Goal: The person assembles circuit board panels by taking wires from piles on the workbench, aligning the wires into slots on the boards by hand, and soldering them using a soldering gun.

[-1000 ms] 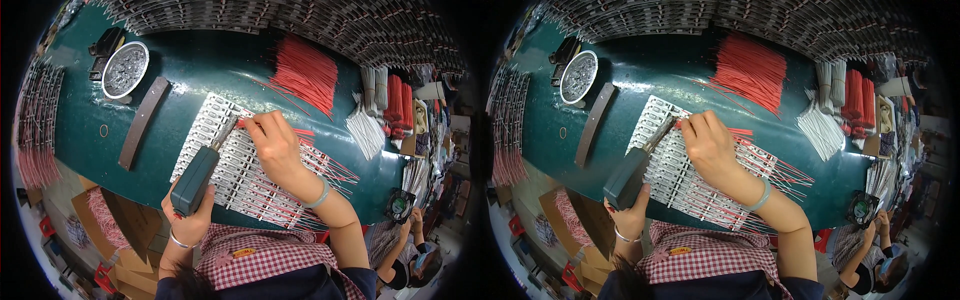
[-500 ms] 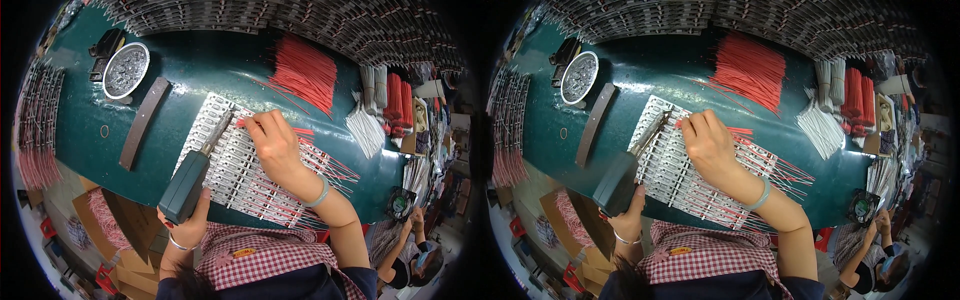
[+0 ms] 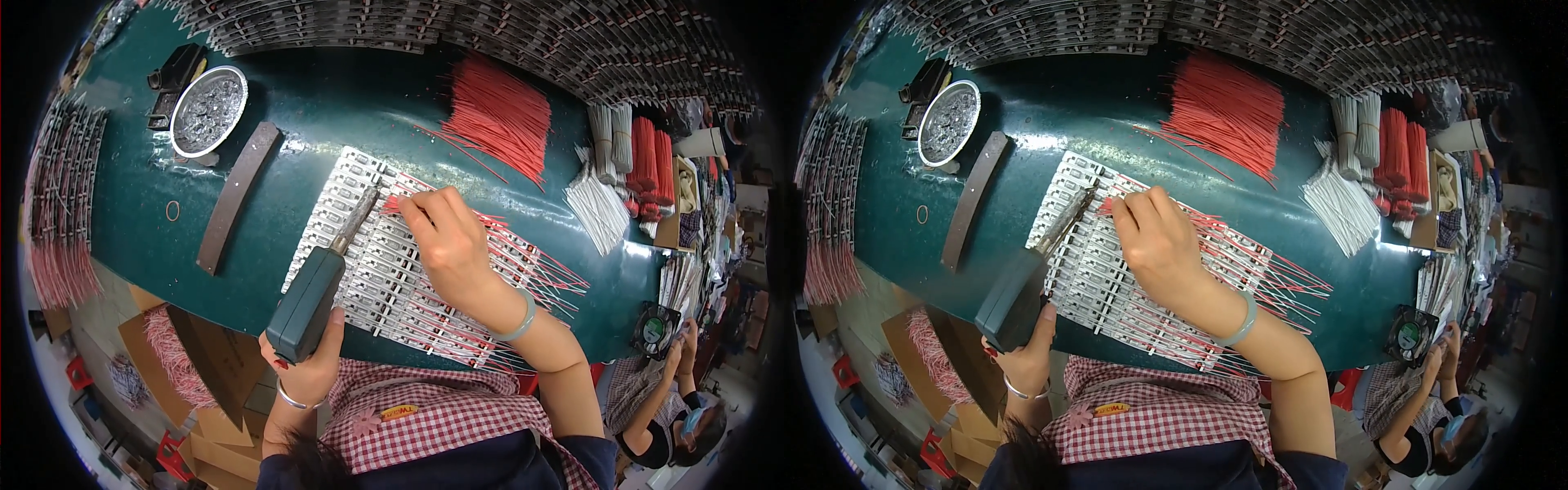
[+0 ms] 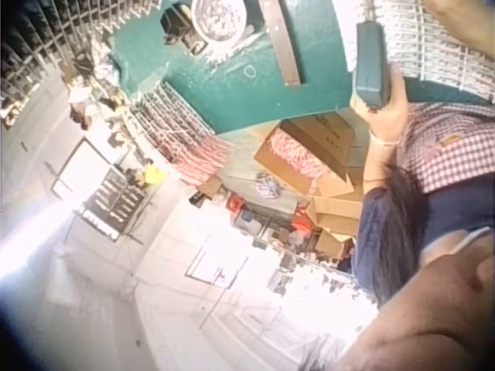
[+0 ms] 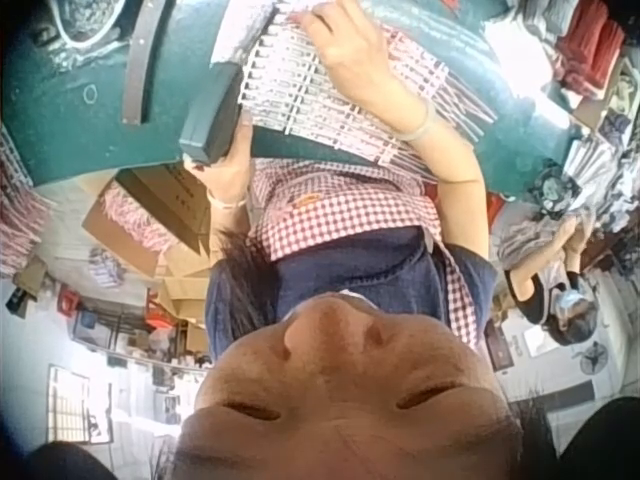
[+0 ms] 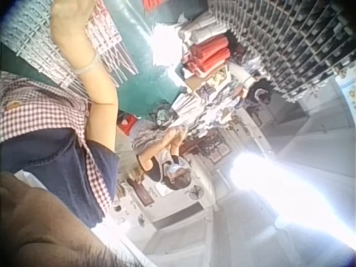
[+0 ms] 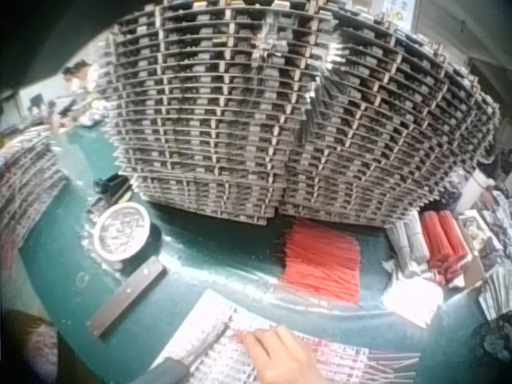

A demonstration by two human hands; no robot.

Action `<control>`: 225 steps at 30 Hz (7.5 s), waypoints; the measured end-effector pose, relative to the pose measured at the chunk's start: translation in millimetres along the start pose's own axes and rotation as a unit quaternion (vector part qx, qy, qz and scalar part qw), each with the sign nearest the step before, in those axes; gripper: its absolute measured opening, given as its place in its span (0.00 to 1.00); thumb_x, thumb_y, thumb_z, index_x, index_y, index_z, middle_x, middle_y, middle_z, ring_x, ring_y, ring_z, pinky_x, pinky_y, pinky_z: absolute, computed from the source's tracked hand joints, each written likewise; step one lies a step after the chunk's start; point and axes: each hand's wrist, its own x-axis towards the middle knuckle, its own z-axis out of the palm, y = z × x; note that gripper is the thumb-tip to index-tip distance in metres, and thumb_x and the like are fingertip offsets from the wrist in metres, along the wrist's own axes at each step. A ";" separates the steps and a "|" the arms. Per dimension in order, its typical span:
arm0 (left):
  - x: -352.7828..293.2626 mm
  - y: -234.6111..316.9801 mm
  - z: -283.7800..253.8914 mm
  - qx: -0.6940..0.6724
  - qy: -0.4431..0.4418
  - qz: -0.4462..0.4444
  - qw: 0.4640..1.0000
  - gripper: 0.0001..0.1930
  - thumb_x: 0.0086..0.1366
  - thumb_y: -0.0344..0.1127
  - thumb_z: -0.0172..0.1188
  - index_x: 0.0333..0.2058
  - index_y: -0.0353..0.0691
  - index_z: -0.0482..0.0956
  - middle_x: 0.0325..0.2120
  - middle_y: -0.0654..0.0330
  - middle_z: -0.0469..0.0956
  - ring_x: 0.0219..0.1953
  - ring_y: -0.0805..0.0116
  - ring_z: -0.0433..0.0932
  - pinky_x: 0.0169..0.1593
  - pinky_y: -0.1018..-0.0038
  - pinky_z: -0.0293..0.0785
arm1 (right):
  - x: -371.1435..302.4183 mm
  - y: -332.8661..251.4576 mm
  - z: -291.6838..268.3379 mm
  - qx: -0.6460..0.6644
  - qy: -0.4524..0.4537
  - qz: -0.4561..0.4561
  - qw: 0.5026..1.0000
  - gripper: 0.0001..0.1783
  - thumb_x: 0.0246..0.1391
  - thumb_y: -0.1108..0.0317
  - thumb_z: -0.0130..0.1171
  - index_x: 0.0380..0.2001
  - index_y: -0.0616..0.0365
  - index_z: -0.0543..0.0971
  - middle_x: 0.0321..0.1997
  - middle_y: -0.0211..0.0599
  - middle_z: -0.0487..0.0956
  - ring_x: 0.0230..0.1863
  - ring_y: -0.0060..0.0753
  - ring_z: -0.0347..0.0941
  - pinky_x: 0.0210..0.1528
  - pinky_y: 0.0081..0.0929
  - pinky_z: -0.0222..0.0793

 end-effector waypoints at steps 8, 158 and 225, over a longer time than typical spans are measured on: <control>1.5 -1.7 0.0 0.001 -0.014 0.031 0.999 0.11 0.56 0.23 0.70 0.39 0.28 0.83 0.32 0.55 0.84 0.32 0.70 0.83 0.39 0.75 0.77 | 0.5 -0.7 0.7 -0.009 -0.001 0.001 1.000 0.18 0.41 0.78 0.61 0.40 0.72 0.81 0.37 0.41 0.75 0.39 0.39 0.72 0.36 0.30 0.74; -27.5 -17.3 -14.6 0.023 0.024 0.062 0.998 0.11 0.57 0.27 0.72 0.38 0.30 0.84 0.28 0.57 0.85 0.26 0.71 0.82 0.33 0.75 0.78 | -13.3 -15.7 5.3 -0.022 0.012 -0.023 0.999 0.14 0.41 0.76 0.61 0.35 0.69 0.80 0.33 0.39 0.72 0.38 0.37 0.70 0.33 0.30 0.72; -25.7 -23.5 -24.7 0.021 -0.036 0.036 0.998 0.13 0.55 0.23 0.70 0.40 0.27 0.82 0.32 0.57 0.83 0.31 0.73 0.80 0.37 0.78 0.76 | -18.5 -27.7 1.6 -0.015 -0.018 -0.041 0.999 0.19 0.41 0.77 0.60 0.41 0.73 0.79 0.34 0.40 0.73 0.39 0.38 0.70 0.36 0.31 0.72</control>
